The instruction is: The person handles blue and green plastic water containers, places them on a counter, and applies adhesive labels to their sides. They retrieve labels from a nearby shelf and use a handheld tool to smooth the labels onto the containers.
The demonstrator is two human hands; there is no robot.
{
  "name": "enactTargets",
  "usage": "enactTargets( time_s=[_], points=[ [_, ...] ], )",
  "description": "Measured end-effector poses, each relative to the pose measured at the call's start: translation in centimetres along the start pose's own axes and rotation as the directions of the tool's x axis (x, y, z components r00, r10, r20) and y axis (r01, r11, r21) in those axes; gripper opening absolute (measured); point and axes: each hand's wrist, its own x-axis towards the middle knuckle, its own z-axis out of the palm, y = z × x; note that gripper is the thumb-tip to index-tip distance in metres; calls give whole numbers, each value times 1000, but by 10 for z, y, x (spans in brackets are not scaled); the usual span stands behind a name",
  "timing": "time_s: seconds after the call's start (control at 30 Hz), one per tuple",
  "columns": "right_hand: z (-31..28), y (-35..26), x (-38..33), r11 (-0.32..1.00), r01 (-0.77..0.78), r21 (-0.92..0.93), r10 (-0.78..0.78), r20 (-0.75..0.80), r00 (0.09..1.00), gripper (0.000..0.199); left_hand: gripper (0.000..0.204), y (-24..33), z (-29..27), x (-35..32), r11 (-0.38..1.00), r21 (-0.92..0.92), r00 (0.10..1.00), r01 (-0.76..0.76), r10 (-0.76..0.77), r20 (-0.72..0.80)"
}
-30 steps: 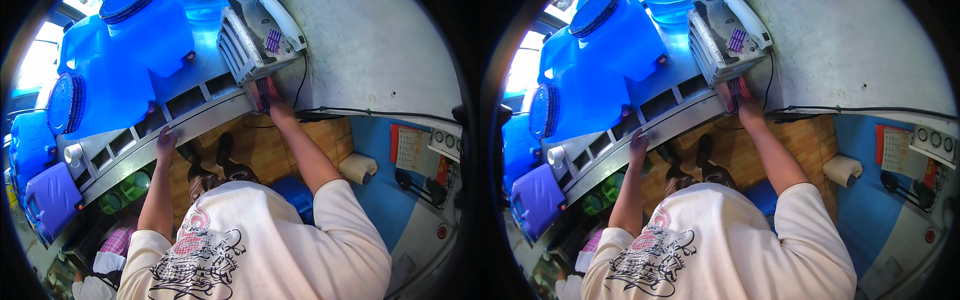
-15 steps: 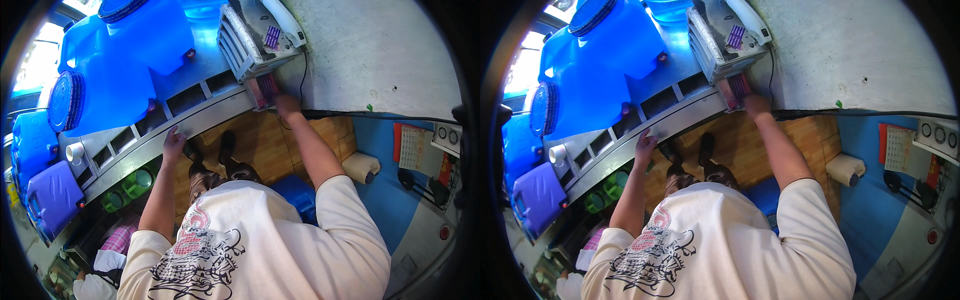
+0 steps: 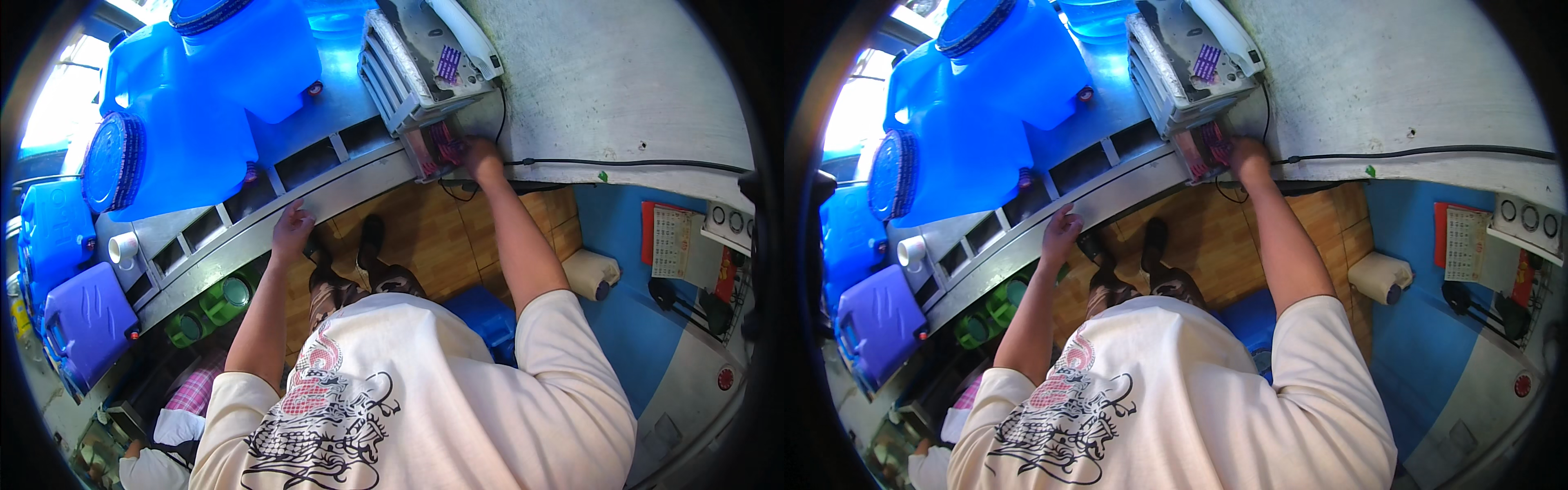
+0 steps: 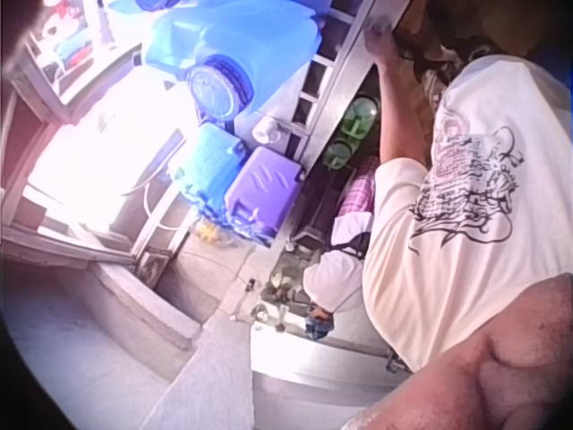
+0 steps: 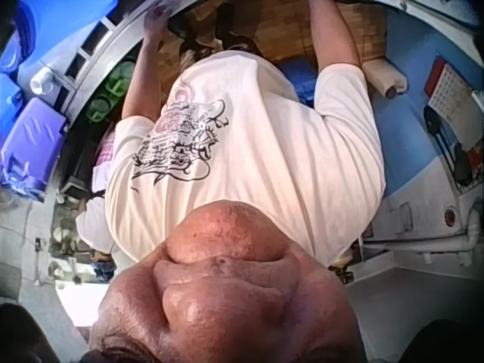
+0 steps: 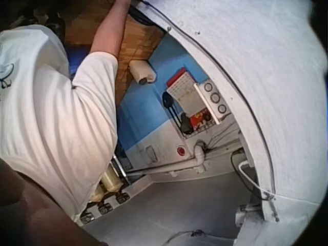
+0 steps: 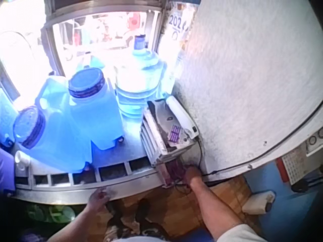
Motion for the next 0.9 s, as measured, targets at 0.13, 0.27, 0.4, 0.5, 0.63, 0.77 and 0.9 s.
enactTargets(
  time_s=[0.13, 0.27, 0.4, 0.5, 0.63, 0.77, 0.9],
  points=[
    [-49, -43, -30, 998, -65, 23, 67, -73, 995, 18, 56, 45, 30, -4, 990, 79, 984, -119, 107, 140],
    [-89, -87, -66, 968, 200, 152, -215, 93, 972, 19, 65, 132, 66, -13, 799, 321, 857, -508, 433, 280],
    [-114, -156, -96, 872, 335, 357, -453, 329, 829, 24, 45, 179, 70, -23, 662, 118, 638, -740, 636, 434],
    [-129, -189, -104, 788, 107, 607, -350, 298, 888, 27, 24, 206, 46, -39, 849, 21, 751, -527, 454, 479],
    [-110, -253, -100, 474, 311, 824, -485, -50, 873, 20, 11, 222, -13, -64, 927, -298, 884, -229, 326, 334],
    [-105, -324, -89, 490, 217, 844, -561, 115, 820, 16, 13, 236, -86, -83, 898, -362, 926, -251, 332, 181],
    [-141, -390, -76, 560, 583, 589, -625, -162, 764, 14, 29, 264, -160, -105, 887, -387, 944, -253, 314, 103]
  ],
)
